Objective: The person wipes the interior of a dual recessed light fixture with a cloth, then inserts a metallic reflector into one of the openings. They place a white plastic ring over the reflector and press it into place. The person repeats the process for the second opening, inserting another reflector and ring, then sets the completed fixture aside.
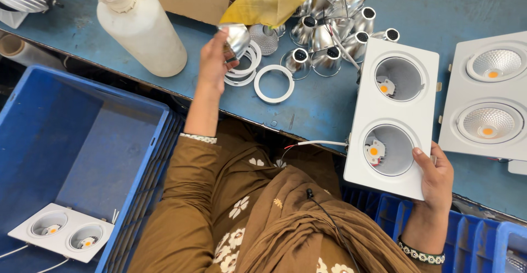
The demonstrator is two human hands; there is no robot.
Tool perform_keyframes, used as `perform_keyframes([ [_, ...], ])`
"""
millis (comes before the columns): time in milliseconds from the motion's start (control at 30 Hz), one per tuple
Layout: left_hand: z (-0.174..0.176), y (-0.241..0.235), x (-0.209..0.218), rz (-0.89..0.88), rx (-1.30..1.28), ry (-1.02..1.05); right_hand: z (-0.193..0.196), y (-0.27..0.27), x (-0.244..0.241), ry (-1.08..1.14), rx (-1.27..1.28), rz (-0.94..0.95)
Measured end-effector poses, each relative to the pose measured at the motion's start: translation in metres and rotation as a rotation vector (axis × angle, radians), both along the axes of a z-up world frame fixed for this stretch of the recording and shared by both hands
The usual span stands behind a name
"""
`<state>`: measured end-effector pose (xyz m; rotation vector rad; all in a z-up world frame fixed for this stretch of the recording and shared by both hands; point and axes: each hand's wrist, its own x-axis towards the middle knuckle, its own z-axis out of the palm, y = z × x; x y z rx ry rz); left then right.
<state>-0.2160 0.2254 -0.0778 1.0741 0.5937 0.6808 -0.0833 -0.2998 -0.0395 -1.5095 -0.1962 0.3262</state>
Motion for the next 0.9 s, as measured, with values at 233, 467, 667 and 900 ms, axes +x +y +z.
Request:
perform_keyframes([
  [233,0.043,-0.004,-0.047,-0.268,-0.201,-0.229,-0.002,-0.002,0.001,-0.01,-0.005,0.011],
  [467,0.05,-0.045,-0.059,-0.098,0.013,-0.206,-0.005,-0.008,0.003,-0.029,-0.035,0.033],
  [667,0.072,-0.05,-0.037,-0.2,0.381,-0.068,0.004,0.001,-0.003,0.003,-0.011,0.021],
  [900,0.075,-0.029,0.041,-0.606,0.13,-0.058,0.01,0.008,-0.007,0.012,0.014,0.0],
])
